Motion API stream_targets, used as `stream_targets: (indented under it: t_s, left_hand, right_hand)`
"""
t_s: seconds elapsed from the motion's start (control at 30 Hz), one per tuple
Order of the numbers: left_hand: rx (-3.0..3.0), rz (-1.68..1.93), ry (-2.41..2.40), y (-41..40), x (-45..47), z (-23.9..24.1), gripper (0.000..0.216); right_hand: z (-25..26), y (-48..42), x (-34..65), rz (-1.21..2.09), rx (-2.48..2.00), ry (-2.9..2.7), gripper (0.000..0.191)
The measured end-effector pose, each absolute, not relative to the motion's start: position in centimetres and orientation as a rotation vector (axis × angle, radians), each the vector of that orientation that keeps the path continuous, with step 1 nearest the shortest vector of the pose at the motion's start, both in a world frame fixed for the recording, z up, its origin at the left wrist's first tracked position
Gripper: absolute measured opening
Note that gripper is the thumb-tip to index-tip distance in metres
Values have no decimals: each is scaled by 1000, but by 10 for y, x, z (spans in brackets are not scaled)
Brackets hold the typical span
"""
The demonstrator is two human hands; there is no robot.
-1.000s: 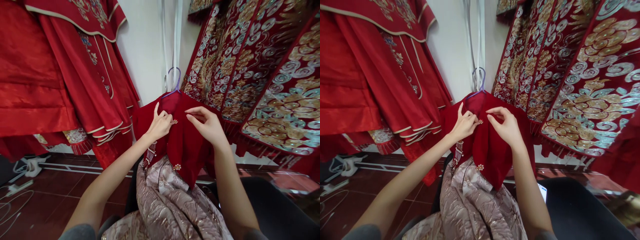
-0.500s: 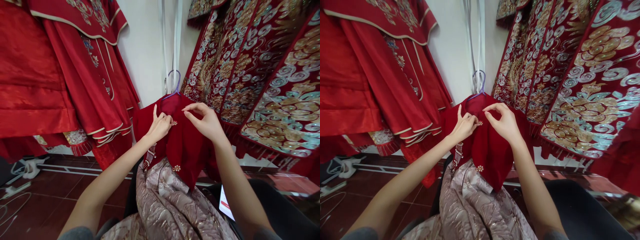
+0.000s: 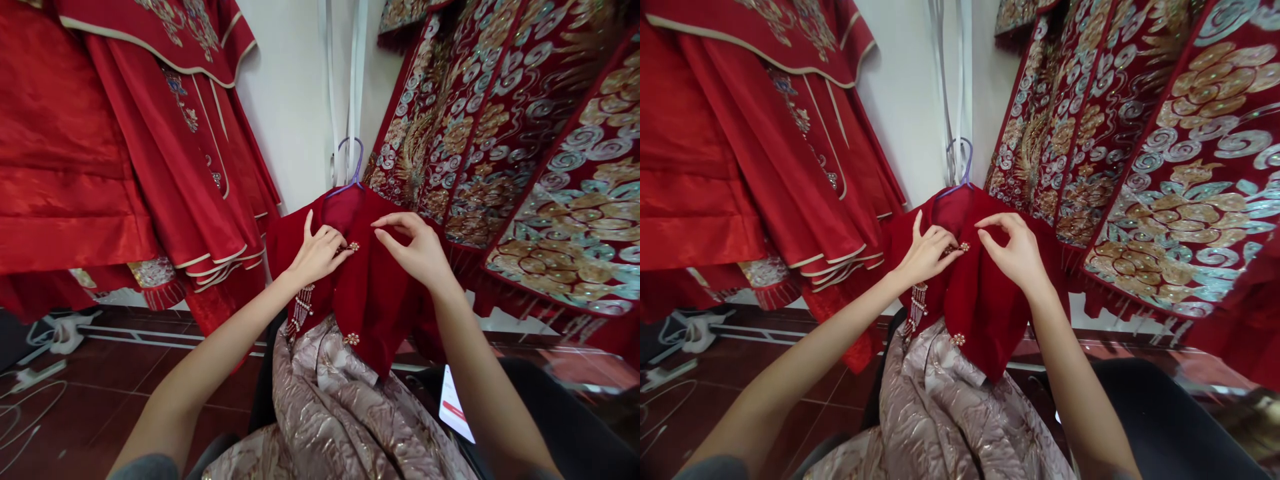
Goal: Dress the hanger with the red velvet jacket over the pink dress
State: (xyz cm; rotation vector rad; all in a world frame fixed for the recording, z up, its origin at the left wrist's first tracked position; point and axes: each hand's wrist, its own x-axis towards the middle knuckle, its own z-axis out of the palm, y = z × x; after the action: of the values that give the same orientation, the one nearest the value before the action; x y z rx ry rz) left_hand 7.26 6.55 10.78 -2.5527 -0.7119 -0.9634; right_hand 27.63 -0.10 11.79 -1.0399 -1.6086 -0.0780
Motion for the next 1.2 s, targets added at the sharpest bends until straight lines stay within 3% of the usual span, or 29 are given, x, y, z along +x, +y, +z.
stream_targets:
  t_s: [0.2,0.33,0.57,0.77,0.97,1.07,1.2]
  left_hand:
    - [-2299,-950,-905,61,79,115,33]
    - [-2097,-886,-1216,59,72,120,39]
    - [-1930,-869,-1426,76,36,125,61]
    - [-1940,-1100,-1519,96,16,134,62]
    - [-1984,-1209,-1800,108,0,127,49]
    - [-1946,-1338,-1813,118,-7,127,36]
    - [-2162,-1714,-1909,136,-20,136,20]
  right_hand:
    - [113,34,248,-400,-1276,-1326,77]
    - [111,55,234,-476,-1418,-1334,89]
    - [110,43,291,-532,-1488,-1373,79]
    - [122,24,337,-443,-1601,-1335,50]
    - [106,23,335,-481,-1486,-1118,46]
    - [106,33,340,-428,-1501,-1002,34]
    - [125,43,373,37,-1590,-1026,25]
